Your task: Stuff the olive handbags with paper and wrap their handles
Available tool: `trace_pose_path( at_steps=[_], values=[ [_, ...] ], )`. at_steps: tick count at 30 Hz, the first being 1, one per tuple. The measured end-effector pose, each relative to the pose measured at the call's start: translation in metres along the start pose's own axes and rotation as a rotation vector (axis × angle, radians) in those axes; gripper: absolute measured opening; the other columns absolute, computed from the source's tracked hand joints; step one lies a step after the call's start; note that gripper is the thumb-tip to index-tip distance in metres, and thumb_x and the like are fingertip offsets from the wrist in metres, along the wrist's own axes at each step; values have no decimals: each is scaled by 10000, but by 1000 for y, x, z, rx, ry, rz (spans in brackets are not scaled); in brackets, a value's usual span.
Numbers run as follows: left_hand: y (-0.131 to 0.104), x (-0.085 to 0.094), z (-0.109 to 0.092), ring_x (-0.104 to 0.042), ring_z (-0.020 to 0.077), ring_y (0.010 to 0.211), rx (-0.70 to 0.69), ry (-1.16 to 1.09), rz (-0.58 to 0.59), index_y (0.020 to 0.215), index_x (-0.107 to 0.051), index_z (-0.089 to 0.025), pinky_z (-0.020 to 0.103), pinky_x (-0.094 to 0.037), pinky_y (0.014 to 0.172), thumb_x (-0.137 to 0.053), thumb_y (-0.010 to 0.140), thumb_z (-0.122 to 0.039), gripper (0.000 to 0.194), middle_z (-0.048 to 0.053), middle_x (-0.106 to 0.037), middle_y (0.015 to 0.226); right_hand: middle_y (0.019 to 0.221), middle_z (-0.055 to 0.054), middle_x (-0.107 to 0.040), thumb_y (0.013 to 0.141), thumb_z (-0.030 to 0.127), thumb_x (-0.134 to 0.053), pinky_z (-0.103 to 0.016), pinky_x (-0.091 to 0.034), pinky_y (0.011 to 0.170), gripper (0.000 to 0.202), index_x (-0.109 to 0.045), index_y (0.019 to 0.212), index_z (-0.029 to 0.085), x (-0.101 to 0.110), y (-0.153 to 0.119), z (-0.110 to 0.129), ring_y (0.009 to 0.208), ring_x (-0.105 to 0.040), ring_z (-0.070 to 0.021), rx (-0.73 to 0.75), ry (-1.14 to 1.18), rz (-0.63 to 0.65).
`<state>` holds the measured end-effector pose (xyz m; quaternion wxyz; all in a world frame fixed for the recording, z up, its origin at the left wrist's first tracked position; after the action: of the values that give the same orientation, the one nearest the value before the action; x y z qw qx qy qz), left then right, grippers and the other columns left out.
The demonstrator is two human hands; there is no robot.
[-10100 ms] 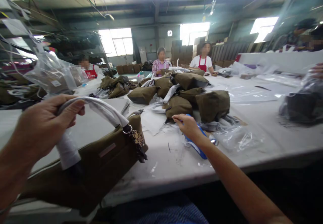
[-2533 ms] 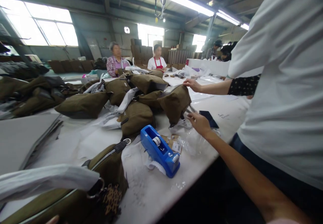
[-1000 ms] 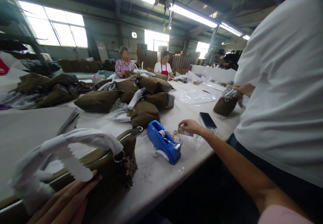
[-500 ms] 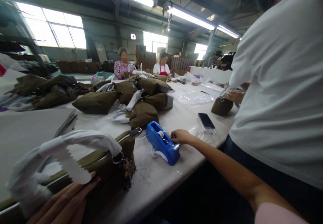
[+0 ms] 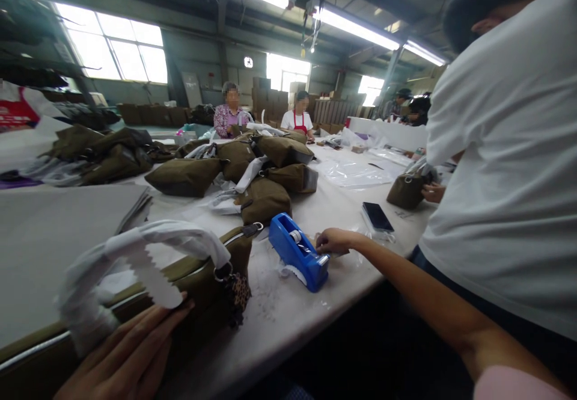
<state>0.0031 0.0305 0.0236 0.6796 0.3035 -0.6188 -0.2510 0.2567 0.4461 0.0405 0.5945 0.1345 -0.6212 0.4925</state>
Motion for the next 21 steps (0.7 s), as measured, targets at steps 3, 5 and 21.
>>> trace_pose_path(
  at_steps=[3,5,21],
  values=[
    [3,1,-1,-704,208,1080,-26,2,-30,1501,-452,-393,330,-454,1087,-590,930,-180,625,-22,-727,1261,873,-33,-742,889,293,-695,-339,-517,826,154,-742,916,149,-5,1,3,821,-681,-180,10,-23,-16],
    [6,2,-1,-708,201,1061,-44,0,-44,1493,-469,-383,313,-452,1082,-594,926,-180,616,-25,-733,1247,871,-36,-740,891,313,-696,-360,-518,842,170,-736,907,148,-9,3,4,835,-684,-193,8,-42,-35],
    [16,10,-7,-720,188,995,-89,17,-71,1304,-650,-267,289,-454,1024,-545,962,-214,362,6,-759,1182,1018,-54,-721,950,307,-667,-403,-546,920,177,-701,971,134,-7,-3,11,973,-685,-197,-121,-187,-50]
  ],
)
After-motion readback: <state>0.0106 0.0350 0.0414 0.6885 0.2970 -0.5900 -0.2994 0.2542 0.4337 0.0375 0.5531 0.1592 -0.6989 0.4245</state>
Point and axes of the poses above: each hand's wrist, its own y-axis towards the middle knuckle, its own x-axis out of the back of the hand, z = x × y, the point moved 2 cm from there along y, towards the middle knuckle
